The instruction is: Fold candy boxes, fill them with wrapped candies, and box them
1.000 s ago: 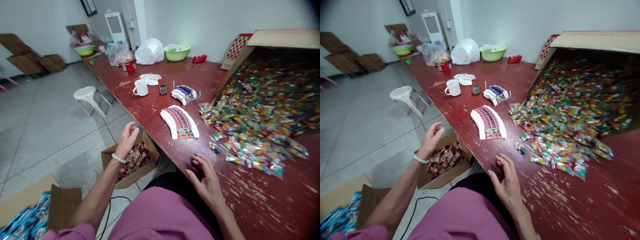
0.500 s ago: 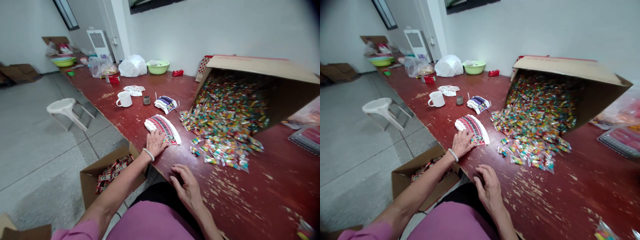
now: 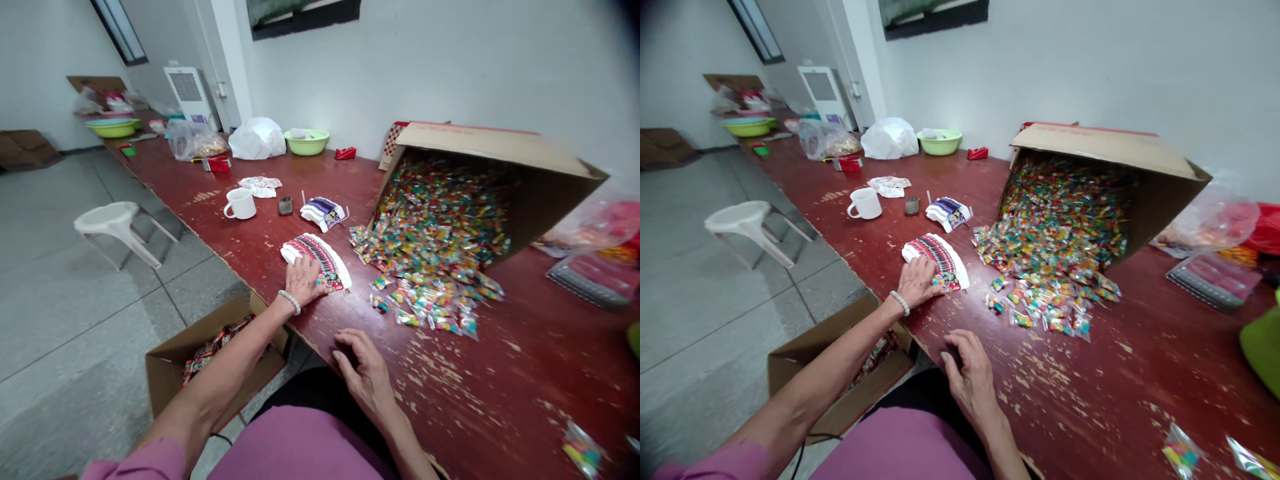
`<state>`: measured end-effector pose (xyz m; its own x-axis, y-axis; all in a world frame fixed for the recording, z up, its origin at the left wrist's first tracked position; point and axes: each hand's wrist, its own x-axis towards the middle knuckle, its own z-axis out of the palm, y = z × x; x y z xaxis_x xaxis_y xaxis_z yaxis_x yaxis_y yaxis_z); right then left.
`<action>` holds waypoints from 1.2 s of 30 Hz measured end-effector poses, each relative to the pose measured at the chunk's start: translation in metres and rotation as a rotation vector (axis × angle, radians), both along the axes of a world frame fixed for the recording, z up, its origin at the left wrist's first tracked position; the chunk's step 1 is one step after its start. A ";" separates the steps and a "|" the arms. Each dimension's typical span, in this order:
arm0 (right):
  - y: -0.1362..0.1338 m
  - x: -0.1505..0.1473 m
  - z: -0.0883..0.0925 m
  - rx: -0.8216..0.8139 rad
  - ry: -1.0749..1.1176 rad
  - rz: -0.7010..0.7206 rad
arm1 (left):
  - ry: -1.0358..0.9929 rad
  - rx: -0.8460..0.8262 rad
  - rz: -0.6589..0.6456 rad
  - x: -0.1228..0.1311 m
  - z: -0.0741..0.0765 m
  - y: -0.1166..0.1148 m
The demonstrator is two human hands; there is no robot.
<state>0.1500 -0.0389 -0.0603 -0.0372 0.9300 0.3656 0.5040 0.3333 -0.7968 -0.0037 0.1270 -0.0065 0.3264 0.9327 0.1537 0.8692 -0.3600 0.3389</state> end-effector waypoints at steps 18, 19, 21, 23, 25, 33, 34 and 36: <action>-0.009 0.002 0.049 -0.406 0.849 0.045 | -1.184 -1.629 -0.475 -0.008 0.010 -0.123; -0.012 0.002 0.051 -0.420 0.841 0.069 | -1.185 -1.674 -0.512 -0.006 0.010 -0.124; -0.015 0.003 0.054 -0.435 0.849 0.086 | -1.182 -1.700 -0.537 -0.001 0.008 -0.126; -0.017 0.003 0.057 -0.445 0.864 0.065 | -1.200 -1.646 -0.508 0.002 0.005 -0.129; -0.018 0.002 0.058 -0.441 0.873 0.029 | -1.214 -1.565 -0.481 0.003 0.002 -0.131; -0.024 -0.004 0.051 -0.552 0.943 0.164 | -1.231 -1.406 -0.288 0.002 0.006 -0.133; -0.024 -0.005 0.050 -0.561 0.955 0.176 | -1.224 -1.401 -0.274 0.003 0.005 -0.133; -0.024 -0.007 0.047 -0.554 0.952 0.151 | -1.213 -1.393 -0.250 0.007 0.004 -0.134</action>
